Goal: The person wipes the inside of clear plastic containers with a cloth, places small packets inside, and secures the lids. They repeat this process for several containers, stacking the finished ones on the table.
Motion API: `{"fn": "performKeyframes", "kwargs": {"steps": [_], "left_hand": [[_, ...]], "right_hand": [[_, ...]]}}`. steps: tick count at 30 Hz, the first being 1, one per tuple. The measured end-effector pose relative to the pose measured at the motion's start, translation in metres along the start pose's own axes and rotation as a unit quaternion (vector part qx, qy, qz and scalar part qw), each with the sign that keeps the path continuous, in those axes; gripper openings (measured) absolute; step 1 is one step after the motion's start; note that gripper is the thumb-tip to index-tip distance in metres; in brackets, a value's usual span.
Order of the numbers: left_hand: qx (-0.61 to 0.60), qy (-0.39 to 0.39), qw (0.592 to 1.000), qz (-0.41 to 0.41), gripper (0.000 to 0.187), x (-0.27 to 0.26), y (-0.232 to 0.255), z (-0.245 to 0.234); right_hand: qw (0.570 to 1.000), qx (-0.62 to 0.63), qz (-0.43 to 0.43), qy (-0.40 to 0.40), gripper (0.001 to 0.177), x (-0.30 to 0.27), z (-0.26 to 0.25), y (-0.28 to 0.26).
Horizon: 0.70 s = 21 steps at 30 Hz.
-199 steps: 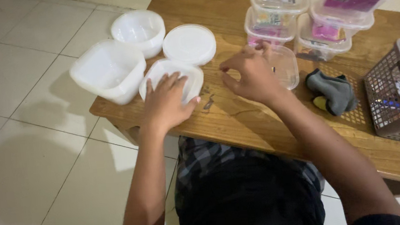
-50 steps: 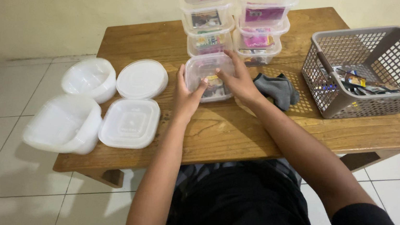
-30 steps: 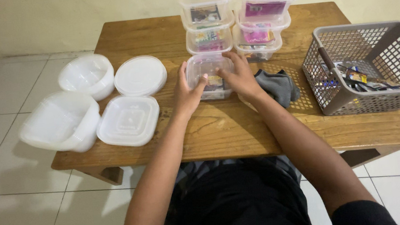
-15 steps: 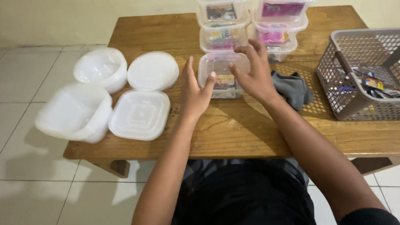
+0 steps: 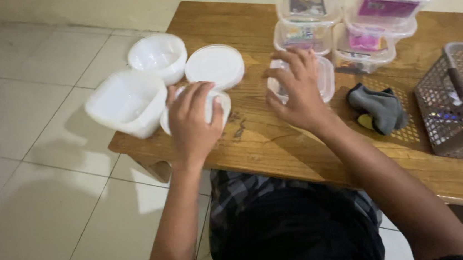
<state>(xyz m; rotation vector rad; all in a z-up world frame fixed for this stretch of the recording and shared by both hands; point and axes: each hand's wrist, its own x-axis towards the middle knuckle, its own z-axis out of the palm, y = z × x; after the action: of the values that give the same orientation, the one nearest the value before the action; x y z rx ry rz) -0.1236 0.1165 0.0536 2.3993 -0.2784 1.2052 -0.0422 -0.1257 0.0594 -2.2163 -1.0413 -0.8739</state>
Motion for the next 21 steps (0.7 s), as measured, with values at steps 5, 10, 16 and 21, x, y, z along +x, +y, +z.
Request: {"fn": "performKeyframes", "kwargs": {"steps": [5, 10, 16, 21], "left_hand": [[0.126, 0.037, 0.99, -0.046, 0.03, -0.007, -0.034, -0.044], [0.221, -0.017, 0.972, -0.083, 0.038, -0.011, -0.061, -0.076], [0.22, -0.094, 0.96, -0.144, 0.023, -0.014, -0.07, -0.081], [0.198, -0.081, 0.966, -0.148, 0.019, -0.014, -0.072, -0.083]], "right_hand": [[0.997, 0.035, -0.048, -0.053, 0.031, 0.022, 0.023, -0.031], [0.993, 0.068, -0.063, -0.067, 0.028, 0.049, 0.058, -0.06], [0.983, 0.144, -0.018, -0.114, 0.033, 0.07, 0.101, -0.081], [0.971, 0.182, 0.009, -0.156, 0.041, 0.074, 0.123, -0.087]]}}
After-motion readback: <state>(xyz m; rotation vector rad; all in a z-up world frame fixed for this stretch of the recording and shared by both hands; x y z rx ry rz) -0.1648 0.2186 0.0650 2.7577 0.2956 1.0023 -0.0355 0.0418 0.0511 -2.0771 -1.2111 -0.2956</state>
